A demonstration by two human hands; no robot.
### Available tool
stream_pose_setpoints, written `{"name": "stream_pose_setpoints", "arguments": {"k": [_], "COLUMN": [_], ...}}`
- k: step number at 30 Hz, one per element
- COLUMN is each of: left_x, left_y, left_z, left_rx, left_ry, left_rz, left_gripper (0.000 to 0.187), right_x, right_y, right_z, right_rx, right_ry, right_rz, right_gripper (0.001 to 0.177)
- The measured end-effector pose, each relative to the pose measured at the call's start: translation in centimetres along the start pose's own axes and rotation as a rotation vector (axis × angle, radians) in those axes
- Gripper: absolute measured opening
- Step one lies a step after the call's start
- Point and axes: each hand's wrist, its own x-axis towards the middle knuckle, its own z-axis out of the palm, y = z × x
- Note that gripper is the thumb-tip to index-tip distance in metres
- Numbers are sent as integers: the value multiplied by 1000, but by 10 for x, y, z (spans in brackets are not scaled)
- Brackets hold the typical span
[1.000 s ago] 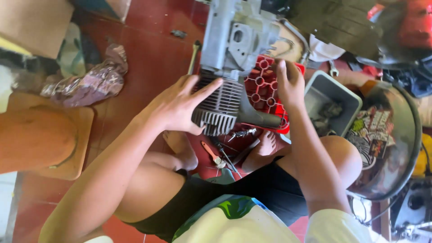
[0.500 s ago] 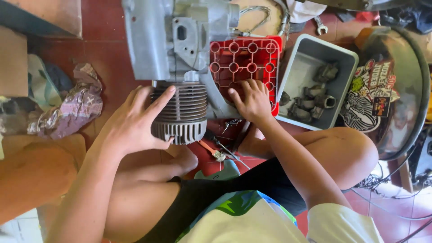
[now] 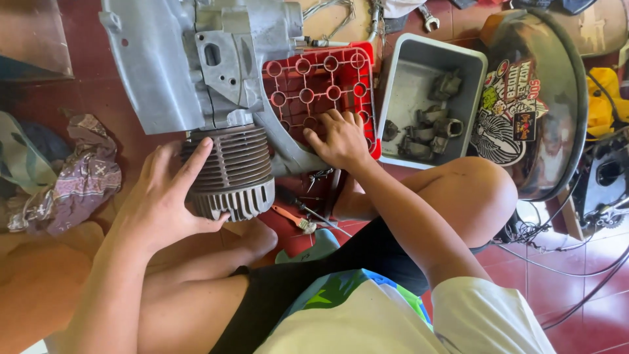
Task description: The person is working on a motorcycle engine, using a wrench to loosen and remove bolts. They then use a brush to clean the engine parts and place them in a container.
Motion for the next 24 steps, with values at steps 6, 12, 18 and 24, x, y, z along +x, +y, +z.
{"name": "stream_pose_setpoints", "arguments": {"k": [6, 12, 18, 24], "left_x": [0, 0, -3, -4], "left_y": [25, 24, 15, 12], "left_z": [5, 26, 35, 36], "left_rx": [-230, -248, -120, -143], "left_ry": [141, 214, 206, 154], "left_rz": [63, 85, 79, 94], "left_gripper": [121, 127, 127, 131], "right_x": [5, -2, -2, -5], "right_y": [19, -4, -10, -21], "right_z": [18, -1, 0, -6], "right_rx": [-78, -13, -53, -47], "right_ry": [142, -14, -49, -81], "right_rz": [-98, -43, 6, 34], "right_gripper": [52, 55, 57, 62]}}
